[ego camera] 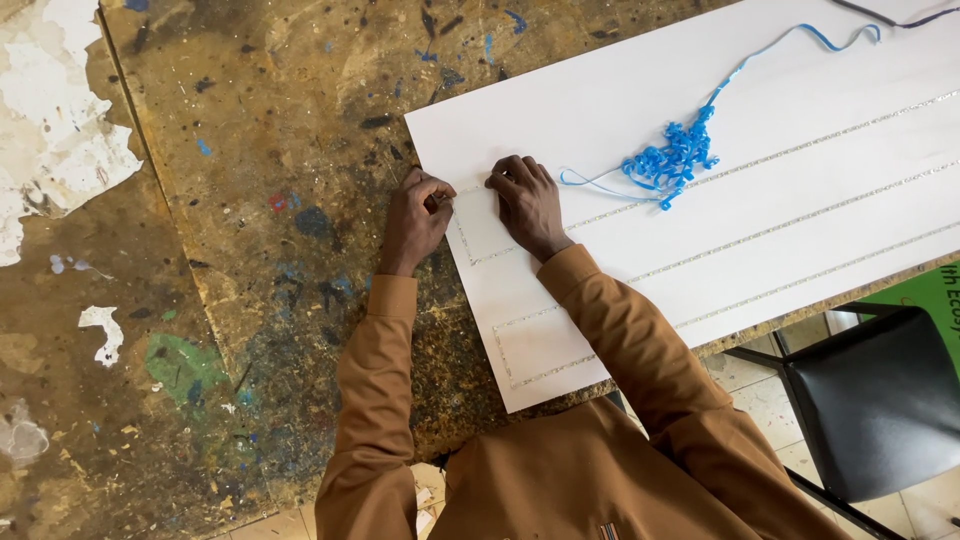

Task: The person arranges blue and white ribbons on a white rectangular board, smoothing them out and positioning them along the surface. A hot glue gun is visible on the table but is not used during the clip.

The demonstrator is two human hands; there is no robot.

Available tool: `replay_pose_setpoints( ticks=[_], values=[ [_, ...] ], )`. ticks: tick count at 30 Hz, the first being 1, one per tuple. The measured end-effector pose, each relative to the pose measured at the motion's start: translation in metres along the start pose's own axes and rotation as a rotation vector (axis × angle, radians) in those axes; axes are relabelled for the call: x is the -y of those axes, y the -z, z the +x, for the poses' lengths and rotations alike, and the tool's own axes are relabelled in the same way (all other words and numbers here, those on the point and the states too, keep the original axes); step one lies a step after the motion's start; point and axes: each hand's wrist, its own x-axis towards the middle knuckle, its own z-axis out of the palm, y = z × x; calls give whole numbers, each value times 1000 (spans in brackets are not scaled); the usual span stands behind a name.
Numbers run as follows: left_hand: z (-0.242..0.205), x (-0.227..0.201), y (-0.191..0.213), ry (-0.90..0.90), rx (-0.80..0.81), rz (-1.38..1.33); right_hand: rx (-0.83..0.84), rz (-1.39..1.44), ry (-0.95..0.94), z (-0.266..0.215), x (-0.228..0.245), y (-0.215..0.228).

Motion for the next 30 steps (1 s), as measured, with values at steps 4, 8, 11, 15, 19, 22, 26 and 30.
replay_pose_setpoints(
  ticks=[4, 8, 11, 15, 19, 22, 26, 30],
  values=[
    [-3, 0, 1, -21, 11, 33, 1, -8, -5, 0, 3, 2],
    [-2, -3, 3, -43, 7, 7, -4, -26, -20, 0, 3, 2],
    [-2, -3, 2, -52, -11, 39, 2, -47, -22, -3, 2, -1],
    [-4, 1, -5, -53, -57, 122, 7, -63, -27, -5, 3, -4],
    [-1, 6, -12, -33, -69, 151, 13, -40, -17, -5, 3, -2],
    [-4, -7, -7, -53, -62, 227, 7, -45, -10, -9, 1, -5],
    [-7, -21, 6, -64, -48, 290, 9, -53, -18, -4, -1, -6],
    [3, -6, 12, 43, -99, 172, 4, -25, -34, -3, 2, -2]
  ],
)
